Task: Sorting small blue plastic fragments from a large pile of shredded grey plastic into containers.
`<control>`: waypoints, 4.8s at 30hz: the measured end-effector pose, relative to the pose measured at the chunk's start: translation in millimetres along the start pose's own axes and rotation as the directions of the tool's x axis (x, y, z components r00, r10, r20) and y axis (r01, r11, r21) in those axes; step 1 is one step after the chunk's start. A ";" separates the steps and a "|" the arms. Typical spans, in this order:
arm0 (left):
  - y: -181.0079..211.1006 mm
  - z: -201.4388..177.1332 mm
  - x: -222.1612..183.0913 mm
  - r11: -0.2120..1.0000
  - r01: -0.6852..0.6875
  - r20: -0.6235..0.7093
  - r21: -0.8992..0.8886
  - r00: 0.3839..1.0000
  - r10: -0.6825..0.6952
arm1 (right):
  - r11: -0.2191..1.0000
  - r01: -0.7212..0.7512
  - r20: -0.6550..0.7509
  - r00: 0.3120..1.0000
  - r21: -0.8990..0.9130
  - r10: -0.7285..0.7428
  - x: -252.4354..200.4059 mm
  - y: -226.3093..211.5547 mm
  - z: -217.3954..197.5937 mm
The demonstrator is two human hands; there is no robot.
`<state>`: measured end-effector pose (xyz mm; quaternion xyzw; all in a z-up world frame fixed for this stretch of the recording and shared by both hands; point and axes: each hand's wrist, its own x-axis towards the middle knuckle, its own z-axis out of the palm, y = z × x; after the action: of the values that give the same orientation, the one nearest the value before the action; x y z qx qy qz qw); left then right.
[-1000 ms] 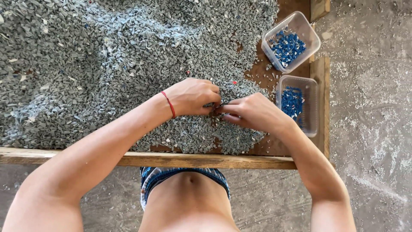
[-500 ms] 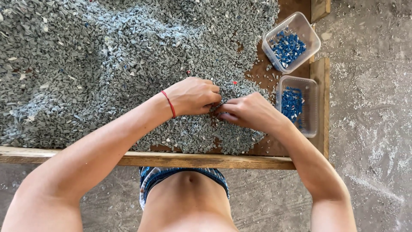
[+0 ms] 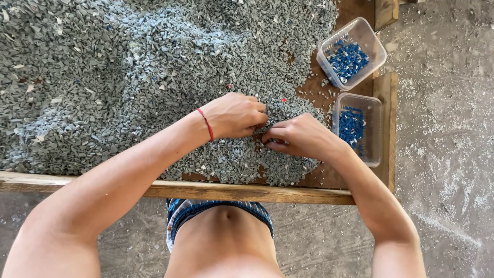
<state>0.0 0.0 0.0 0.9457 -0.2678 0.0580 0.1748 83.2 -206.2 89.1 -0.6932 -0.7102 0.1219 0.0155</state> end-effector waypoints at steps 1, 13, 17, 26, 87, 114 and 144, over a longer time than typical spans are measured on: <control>0.3 -0.2 -0.1 1.000 0.000 -0.001 0.002 1.000 0.000 | 1.000 0.001 -0.001 1.000 -0.002 -0.001 0.0 0.2 1.2; -0.6 3.4 -1.2 1.000 0.011 -0.006 -0.022 1.000 -0.011 | 0.998 0.021 -0.014 1.000 -0.053 -0.022 1.2 0.6 6.1; -0.8 5.8 -0.9 1.000 0.004 -0.020 -0.005 1.000 -0.004 | 1.000 0.004 0.023 1.000 0.002 -0.004 1.3 -0.6 -1.6; -2.0 10.2 -0.2 1.000 0.004 -0.024 0.019 1.000 -0.003 | 1.000 0.011 0.050 0.999 0.025 -0.012 3.3 -1.2 -7.2; -3.5 15.2 0.1 1.000 0.011 0.004 -0.007 1.000 -0.011 | 0.995 0.022 0.010 1.000 -0.096 -0.022 1.5 -6.9 -1.9; 3.3 19.0 -1.6 0.985 -0.004 -0.074 0.170 0.997 0.017 | 0.989 -0.032 0.013 0.999 -0.141 0.034 -3.4 4.3 19.2; 43.6 -13.4 4.0 0.876 -0.273 -0.020 -0.397 0.957 0.289 | 0.731 -0.462 0.425 0.868 0.503 0.257 -35.3 34.0 -73.6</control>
<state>-19.8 -31.7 26.4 0.8427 -0.4118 0.0087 0.3466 131.9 -229.6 159.1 -0.7489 -0.4790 0.4495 0.0877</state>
